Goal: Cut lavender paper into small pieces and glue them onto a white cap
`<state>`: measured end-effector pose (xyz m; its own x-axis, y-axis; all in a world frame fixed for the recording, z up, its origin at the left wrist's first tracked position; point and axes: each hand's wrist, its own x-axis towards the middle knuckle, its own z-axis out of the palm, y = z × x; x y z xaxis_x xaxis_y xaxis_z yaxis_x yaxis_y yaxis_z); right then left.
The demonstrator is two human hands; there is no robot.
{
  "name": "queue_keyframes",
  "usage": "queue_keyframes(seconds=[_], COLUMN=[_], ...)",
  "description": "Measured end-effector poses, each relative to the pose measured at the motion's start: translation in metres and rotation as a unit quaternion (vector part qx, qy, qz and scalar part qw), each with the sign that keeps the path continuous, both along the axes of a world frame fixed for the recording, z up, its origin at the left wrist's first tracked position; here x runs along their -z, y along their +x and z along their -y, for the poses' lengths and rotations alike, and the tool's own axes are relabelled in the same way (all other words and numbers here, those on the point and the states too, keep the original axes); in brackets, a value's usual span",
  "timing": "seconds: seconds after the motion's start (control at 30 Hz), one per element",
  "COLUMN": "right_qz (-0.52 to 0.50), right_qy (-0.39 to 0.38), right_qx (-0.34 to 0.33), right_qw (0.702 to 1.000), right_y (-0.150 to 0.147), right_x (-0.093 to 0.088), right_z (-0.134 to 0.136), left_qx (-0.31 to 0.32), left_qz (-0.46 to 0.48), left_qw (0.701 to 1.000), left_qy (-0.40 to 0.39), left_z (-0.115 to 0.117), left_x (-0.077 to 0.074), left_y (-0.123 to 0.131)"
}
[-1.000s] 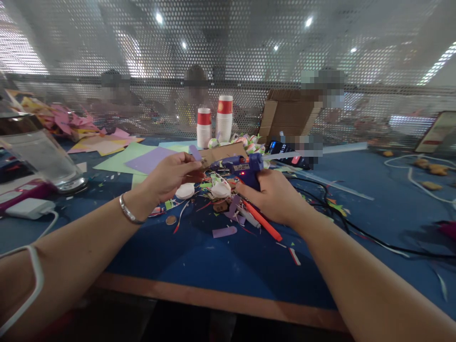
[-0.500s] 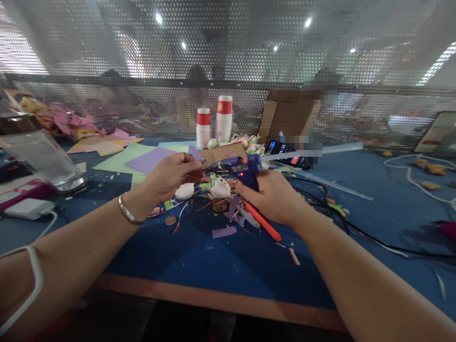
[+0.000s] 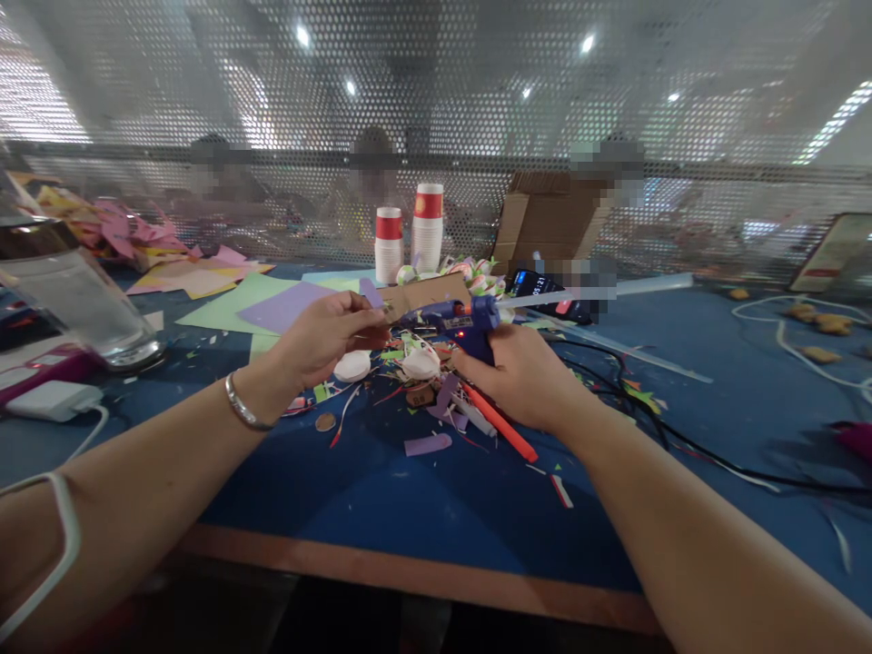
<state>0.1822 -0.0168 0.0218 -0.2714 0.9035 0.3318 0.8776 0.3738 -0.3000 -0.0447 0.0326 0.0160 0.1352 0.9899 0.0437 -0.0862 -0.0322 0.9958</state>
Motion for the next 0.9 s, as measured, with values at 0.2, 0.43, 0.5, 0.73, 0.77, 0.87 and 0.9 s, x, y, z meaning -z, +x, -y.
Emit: queue_keyframes(seconds=[0.2, 0.43, 0.5, 0.73, 0.77, 0.87, 0.9], right_qz=[0.005, -0.002, 0.005, 0.01, 0.011, 0.014, 0.016], right_qy=[-0.01, -0.013, -0.009, 0.0, 0.005, 0.021, 0.021], right_qx=[-0.002, -0.012, -0.007, -0.013, -0.014, -0.011, -0.008], right_qw=[1.0, 1.0, 1.0, 1.0, 1.0, 1.0, 1.0], right_y=[-0.0012, -0.0008, -0.0008, -0.0013, -0.0014, -0.0018, -0.0018], right_x=[-0.0021, -0.0026, -0.0029, -0.004, -0.0039, -0.0032, -0.0028], right_z=[0.0025, 0.0031, 0.0033, 0.0041, 0.0039, 0.0034, 0.0033], left_qx=[0.0, 0.0, 0.002, 0.008, 0.007, 0.001, -0.001], left_qz=[0.007, 0.005, 0.003, 0.006, 0.004, -0.003, -0.005], left_qw=[1.0, 1.0, 1.0, 1.0, 1.0, 1.0, 1.0], left_qy=[-0.002, -0.002, 0.0, 0.016, 0.017, 0.023, 0.028], left_z=[0.0013, 0.0017, 0.0014, 0.0008, 0.001, 0.0015, 0.0015], left_x=[0.0, -0.0013, -0.001, -0.0011, -0.0015, -0.0019, -0.0019], left_y=[-0.0002, 0.0006, 0.0003, -0.0002, -0.0001, 0.0002, 0.0002])
